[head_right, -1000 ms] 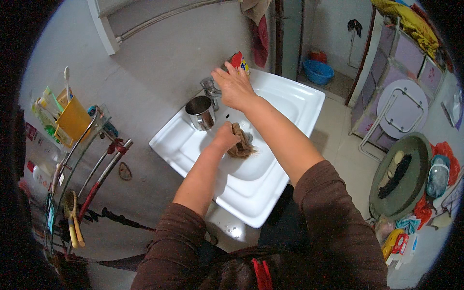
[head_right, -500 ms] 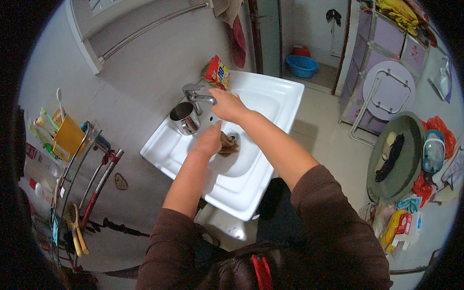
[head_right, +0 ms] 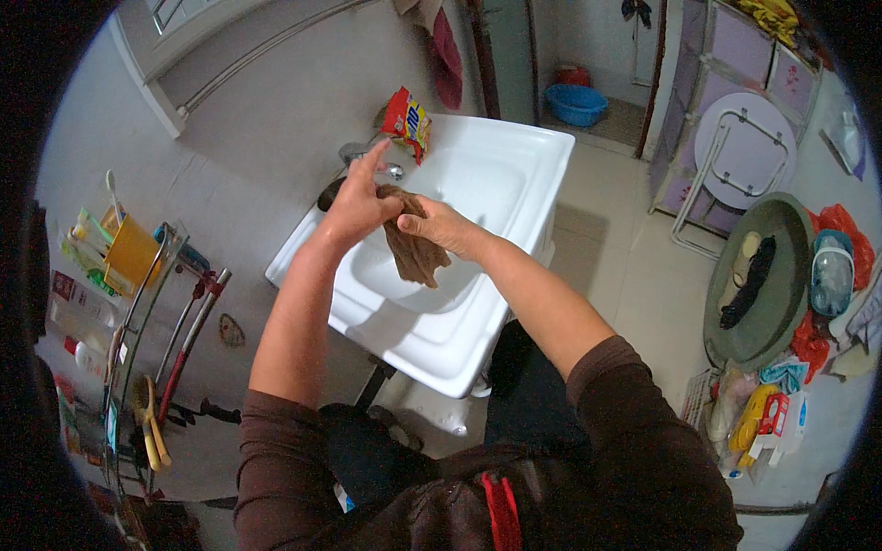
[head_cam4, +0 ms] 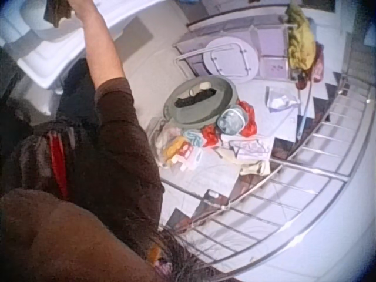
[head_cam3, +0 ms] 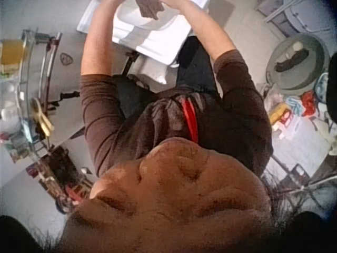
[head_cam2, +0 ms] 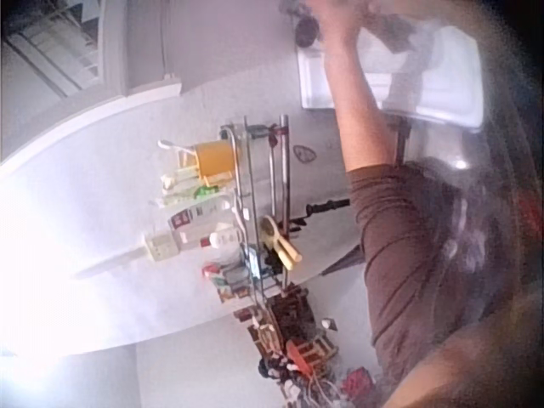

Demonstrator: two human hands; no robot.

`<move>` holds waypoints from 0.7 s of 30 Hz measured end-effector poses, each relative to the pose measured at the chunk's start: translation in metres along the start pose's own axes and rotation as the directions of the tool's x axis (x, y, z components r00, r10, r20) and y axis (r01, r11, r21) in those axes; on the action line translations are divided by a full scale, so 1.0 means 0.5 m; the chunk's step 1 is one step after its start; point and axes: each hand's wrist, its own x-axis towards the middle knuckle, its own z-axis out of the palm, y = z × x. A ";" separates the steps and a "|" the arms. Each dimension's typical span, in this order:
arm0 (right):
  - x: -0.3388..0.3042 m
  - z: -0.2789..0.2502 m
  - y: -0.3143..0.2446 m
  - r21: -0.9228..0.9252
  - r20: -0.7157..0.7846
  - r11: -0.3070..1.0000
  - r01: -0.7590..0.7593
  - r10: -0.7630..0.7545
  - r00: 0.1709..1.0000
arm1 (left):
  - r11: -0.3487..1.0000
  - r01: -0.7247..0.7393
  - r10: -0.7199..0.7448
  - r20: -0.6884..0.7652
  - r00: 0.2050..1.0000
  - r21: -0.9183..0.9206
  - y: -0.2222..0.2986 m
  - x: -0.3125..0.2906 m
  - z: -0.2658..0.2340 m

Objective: The person cleans a bathroom sink and surrounding items using a cloth. They wipe the sink basin, faucet, and a metal cup, then wash and wring the cloth under running water.

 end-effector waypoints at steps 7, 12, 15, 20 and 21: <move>-0.001 0.045 -0.003 0.191 -0.064 0.971 -0.145 0.160 0.985 | 0.928 0.126 -0.180 -0.124 0.976 -0.350 0.015 0.041 -0.008; -0.021 0.062 -0.011 0.325 -0.062 0.914 -0.245 0.278 0.958 | 0.804 0.225 -0.407 -0.232 0.884 -0.551 -0.035 0.056 0.010; -0.024 0.061 -0.009 0.392 -0.029 0.876 -0.281 0.317 0.948 | 0.797 0.247 -0.447 -0.263 0.855 -0.552 -0.092 0.048 0.018; -0.009 0.018 -0.001 0.316 0.045 0.819 -0.479 0.492 0.870 | 0.990 0.135 -0.113 -0.352 0.929 0.040 -0.163 -0.012 0.031; -0.006 0.008 -0.001 0.292 0.042 0.799 -0.526 0.538 0.842 | 0.996 0.070 -0.048 -0.333 0.942 0.053 -0.166 -0.026 0.032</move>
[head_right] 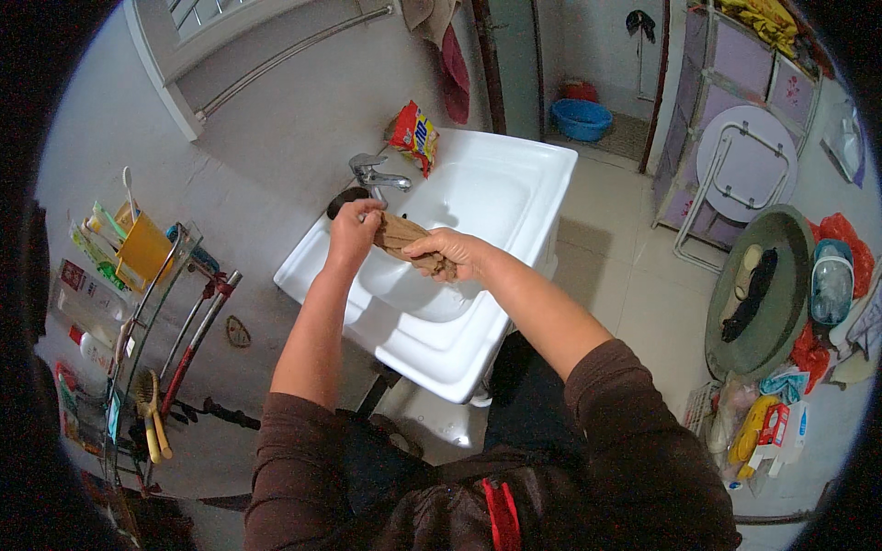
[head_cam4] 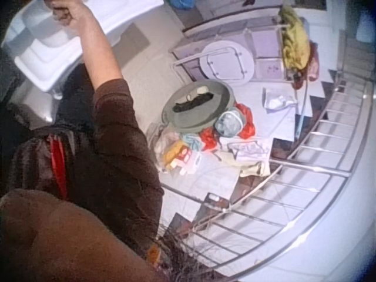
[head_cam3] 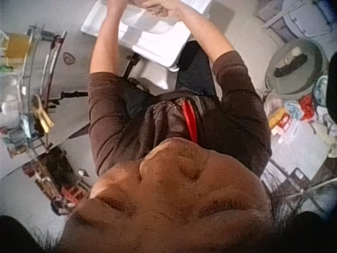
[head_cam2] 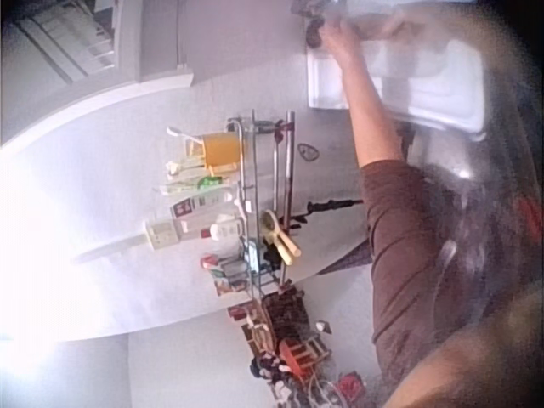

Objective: The person cleans a bathroom sink and surrounding items using a cloth. They wipe the sink basin, faucet, and a metal cup, then wash and wring the cloth under running water.

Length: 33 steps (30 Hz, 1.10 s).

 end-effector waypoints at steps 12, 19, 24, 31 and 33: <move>-0.008 0.055 -0.003 -0.975 0.219 -0.063 0.214 -0.435 0.873 | 0.938 0.093 -0.177 0.230 0.957 0.334 -0.014 -0.048 -0.032; -0.008 0.056 0.011 -0.815 0.447 -0.577 0.063 -0.555 0.702 | 0.921 0.325 -0.389 0.539 0.747 0.214 -0.066 -0.037 -0.024; 0.011 0.035 0.019 -0.935 0.224 0.056 0.350 -0.671 0.707 | 0.709 0.674 -0.489 0.545 0.681 -0.205 -0.044 -0.055 -0.046; -0.001 -0.004 -0.002 0.059 -0.246 0.985 -0.160 0.170 0.954 | 0.963 -0.197 0.156 0.212 0.965 0.186 0.001 -0.152 -0.074; -0.002 0.003 0.003 0.193 -0.182 0.963 -0.187 0.222 0.958 | 0.864 -0.413 0.343 0.266 0.901 0.288 0.020 -0.172 -0.075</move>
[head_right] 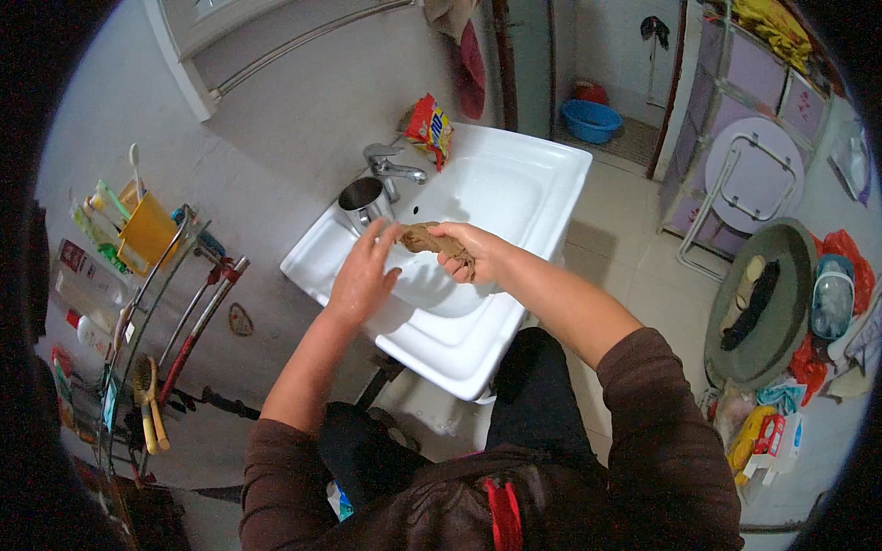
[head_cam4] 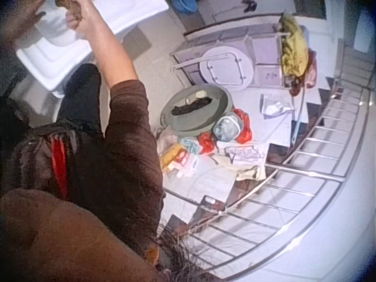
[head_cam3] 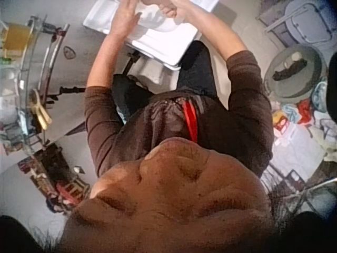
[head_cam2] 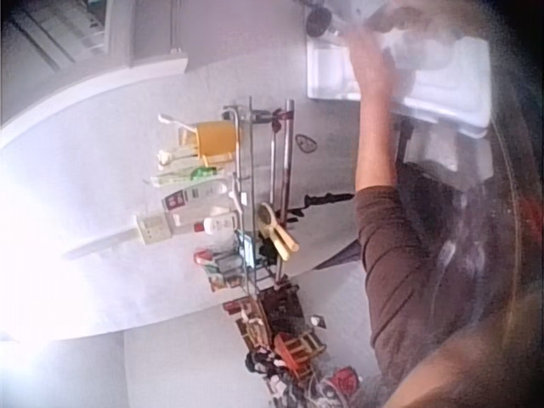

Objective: The person cleans a bathroom sink and surrounding items using a cloth. They wipe the sink basin, faucet, and a metal cup, then wash and wring the cloth under running water.

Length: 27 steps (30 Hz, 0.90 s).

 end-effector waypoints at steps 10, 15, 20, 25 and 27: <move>-0.037 0.021 0.028 -0.105 0.459 0.992 -0.074 0.114 0.881 | 0.947 -0.200 0.222 -0.066 0.973 0.251 0.032 0.022 -0.027; -0.049 0.042 0.016 -0.732 0.296 0.568 0.376 -0.233 0.927 | 0.932 -0.250 0.231 0.101 0.968 0.263 0.029 0.032 -0.042; -0.039 0.054 0.013 -0.896 0.441 -0.338 0.287 -0.605 0.664 | 0.985 -0.076 0.041 0.217 0.975 0.158 0.038 0.039 -0.031; -0.029 0.047 0.002 -0.774 0.621 -0.585 0.242 -0.627 0.470 | 0.930 0.358 -0.296 0.407 0.864 -0.083 0.043 0.043 -0.008; -0.024 0.043 -0.001 -0.740 0.660 -0.636 0.220 -0.622 0.422 | 0.874 0.445 -0.323 0.453 0.831 -0.193 0.040 0.045 0.001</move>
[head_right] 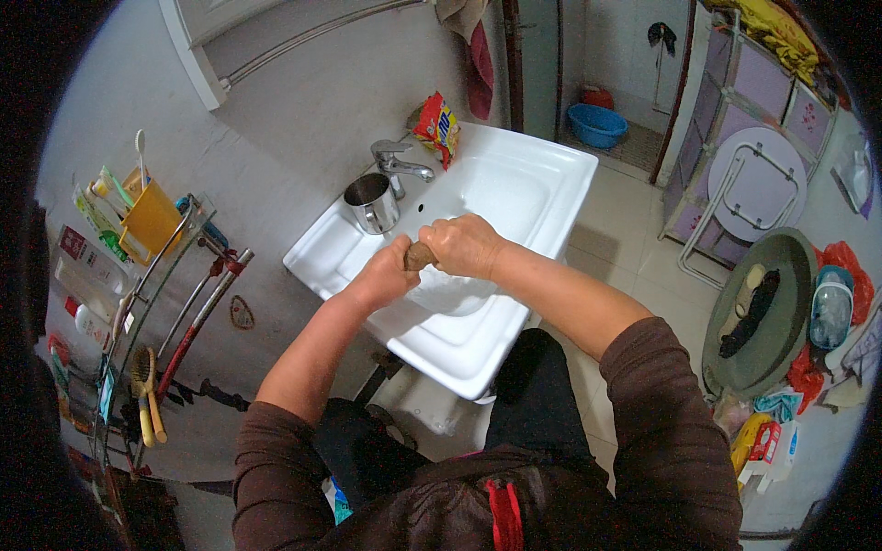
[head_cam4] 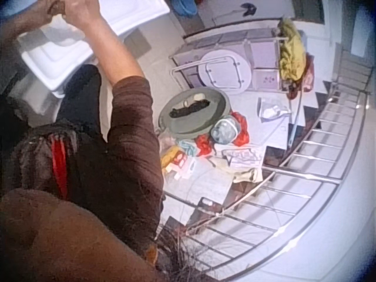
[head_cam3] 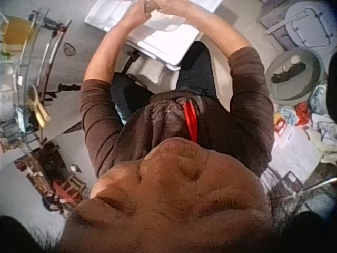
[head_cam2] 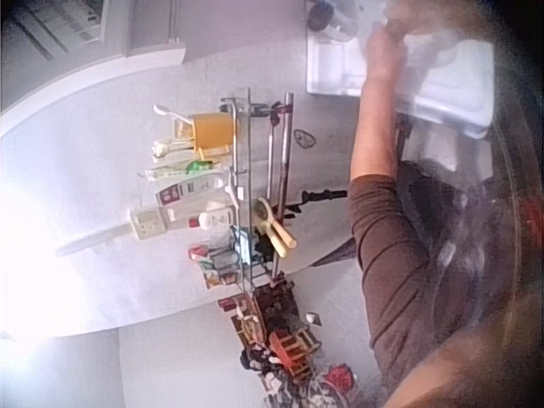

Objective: The person cleans a bathroom sink and surrounding items using a cloth. They wipe the sink basin, faucet, and a metal cup, then wash and wring the cloth under running water.

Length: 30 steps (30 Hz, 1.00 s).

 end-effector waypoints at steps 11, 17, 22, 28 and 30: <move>-0.034 0.054 0.017 0.157 -0.031 0.911 -0.381 0.390 0.920 | 0.981 -0.163 0.184 -0.217 0.959 0.109 0.005 -0.031 0.017; -0.052 0.063 0.041 0.614 0.477 0.185 -0.768 0.688 0.547 | 0.739 -0.266 0.474 -0.196 0.859 0.619 0.037 -0.075 -0.005; -0.060 0.046 0.050 0.684 0.544 0.060 -0.727 0.622 0.563 | 0.620 -0.297 0.609 -0.206 0.766 0.726 0.061 -0.088 -0.013; -0.056 0.039 0.043 0.728 0.553 -0.036 -0.684 0.621 0.556 | 0.583 -0.311 0.676 -0.236 0.699 0.750 0.067 -0.097 -0.013; -0.055 0.037 0.043 0.731 0.579 -0.079 -0.678 0.596 0.555 | 0.577 -0.311 0.678 -0.232 0.697 0.755 0.061 -0.097 -0.010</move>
